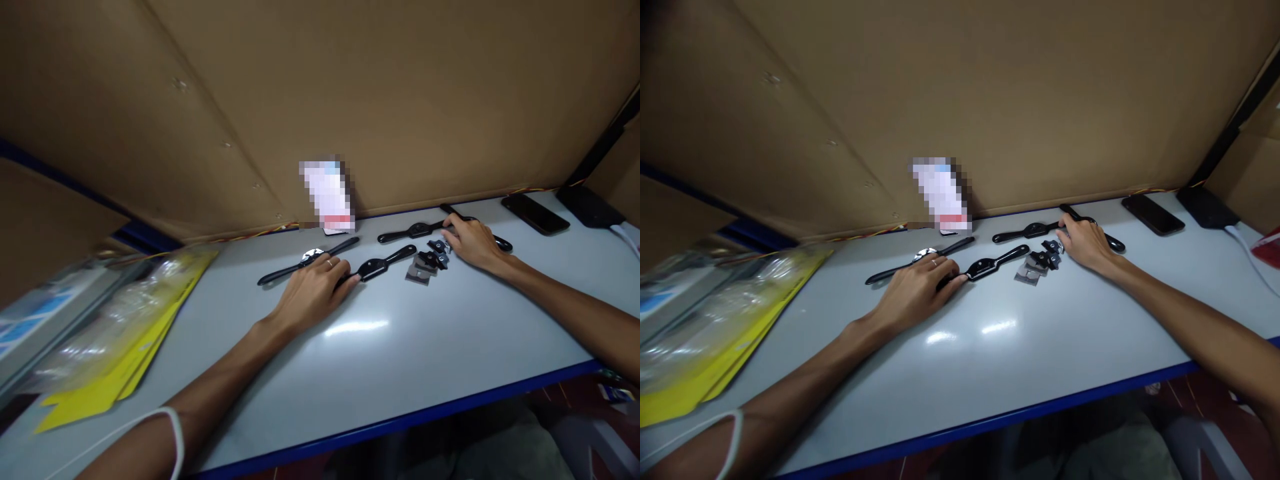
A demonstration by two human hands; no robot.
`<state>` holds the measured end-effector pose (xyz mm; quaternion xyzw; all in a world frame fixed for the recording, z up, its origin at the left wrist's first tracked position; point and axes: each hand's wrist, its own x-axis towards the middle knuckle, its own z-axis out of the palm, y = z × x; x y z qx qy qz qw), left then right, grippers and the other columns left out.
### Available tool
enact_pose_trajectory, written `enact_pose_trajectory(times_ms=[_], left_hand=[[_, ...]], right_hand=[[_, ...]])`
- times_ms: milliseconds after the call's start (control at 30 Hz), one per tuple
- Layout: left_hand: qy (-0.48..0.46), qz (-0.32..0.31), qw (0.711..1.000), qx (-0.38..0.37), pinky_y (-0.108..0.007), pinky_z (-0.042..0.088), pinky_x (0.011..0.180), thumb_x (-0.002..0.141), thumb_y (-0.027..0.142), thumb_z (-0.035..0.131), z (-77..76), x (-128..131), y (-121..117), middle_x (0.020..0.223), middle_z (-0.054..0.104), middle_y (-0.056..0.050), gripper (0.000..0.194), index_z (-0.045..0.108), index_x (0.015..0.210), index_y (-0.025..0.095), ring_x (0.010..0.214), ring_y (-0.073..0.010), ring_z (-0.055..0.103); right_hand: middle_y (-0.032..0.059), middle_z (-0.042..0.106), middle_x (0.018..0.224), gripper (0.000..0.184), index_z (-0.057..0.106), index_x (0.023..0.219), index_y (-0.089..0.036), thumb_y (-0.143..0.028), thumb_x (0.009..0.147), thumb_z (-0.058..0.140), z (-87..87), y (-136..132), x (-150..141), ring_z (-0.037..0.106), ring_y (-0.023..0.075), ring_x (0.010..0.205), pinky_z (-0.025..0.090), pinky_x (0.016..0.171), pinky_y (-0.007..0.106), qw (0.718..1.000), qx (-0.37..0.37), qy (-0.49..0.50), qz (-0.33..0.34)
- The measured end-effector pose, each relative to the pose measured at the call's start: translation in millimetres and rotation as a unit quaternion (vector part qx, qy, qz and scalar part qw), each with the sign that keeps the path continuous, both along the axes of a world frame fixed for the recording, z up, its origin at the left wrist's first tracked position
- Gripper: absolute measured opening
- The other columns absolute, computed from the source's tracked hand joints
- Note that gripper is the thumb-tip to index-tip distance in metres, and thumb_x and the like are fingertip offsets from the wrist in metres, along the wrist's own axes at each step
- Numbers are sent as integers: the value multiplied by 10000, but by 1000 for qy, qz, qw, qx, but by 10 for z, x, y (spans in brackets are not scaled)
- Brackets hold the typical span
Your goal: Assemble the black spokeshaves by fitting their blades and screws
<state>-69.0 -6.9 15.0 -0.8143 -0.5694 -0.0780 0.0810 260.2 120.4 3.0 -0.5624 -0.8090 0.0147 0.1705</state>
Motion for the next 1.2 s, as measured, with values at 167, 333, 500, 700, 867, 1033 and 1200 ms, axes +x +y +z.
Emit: enact_pose_trajectory(times_ms=[167, 333, 500, 700, 867, 1033, 1200], left_hand=[[7, 106, 990, 88, -472, 460, 925, 1049, 428, 404, -31, -165, 131, 1227, 628, -181, 395, 593, 1250, 145, 1145, -360, 545], [-27, 164, 986, 7, -484, 471, 920, 1047, 440, 386, -148, -391, 267, 1232, 625, -178, 445, 606, 1313, 160, 1126, -362, 571], [-27, 160, 987, -17, -424, 488, 887, 1022, 451, 450, -153, -455, 309, 1125, 620, -129, 393, 650, 1251, 202, 1041, -315, 608], [-7, 163, 986, -33, -350, 482, 713, 1037, 459, 406, -142, -409, 280, 1082, 599, -115, 382, 616, 1246, 217, 915, -287, 636], [-15, 164, 986, -15, -329, 459, 653, 1038, 460, 393, -108, -364, 242, 1070, 599, -111, 392, 632, 1231, 217, 845, -267, 634], [-66, 66, 994, 55, -335, 491, 692, 1036, 457, 410, -52, -266, 133, 1089, 583, -109, 387, 644, 1206, 200, 908, -262, 623], [-118, -123, 985, 14, -348, 539, 786, 1068, 441, 415, -94, 67, -132, 1065, 580, -87, 349, 639, 1195, 207, 877, -207, 611]], right_hand=[[114, 740, 895, 344, 641, 1226, -211, -400, 989, 480, -21, 17, 12, 649, 281, 799, 356, 662, 355, 1000, 0, 9, 2], [103, 738, 858, 319, 651, 1201, -202, -366, 997, 468, 8, -12, -8, 652, 271, 793, 360, 660, 350, 1000, -3, 22, -4], [92, 750, 894, 302, 636, 1216, -215, -368, 1001, 489, 24, -29, -29, 672, 280, 838, 365, 682, 343, 1000, -6, 8, -7], [108, 760, 929, 302, 640, 1211, -214, -370, 1004, 485, 10, -19, -32, 684, 294, 853, 371, 684, 354, 1000, -9, 9, -3], [95, 756, 899, 300, 638, 1220, -213, -369, 1006, 495, 30, -23, -37, 680, 280, 848, 367, 682, 341, 1000, -11, 3, -4], [99, 757, 913, 302, 636, 1231, -204, -354, 1006, 500, 63, -47, -54, 676, 270, 852, 366, 684, 334, 1000, -19, -1, -4], [109, 759, 922, 303, 638, 1222, -198, -359, 1009, 497, 45, -45, -56, 682, 276, 863, 368, 679, 335, 1000, -14, 5, -2]])
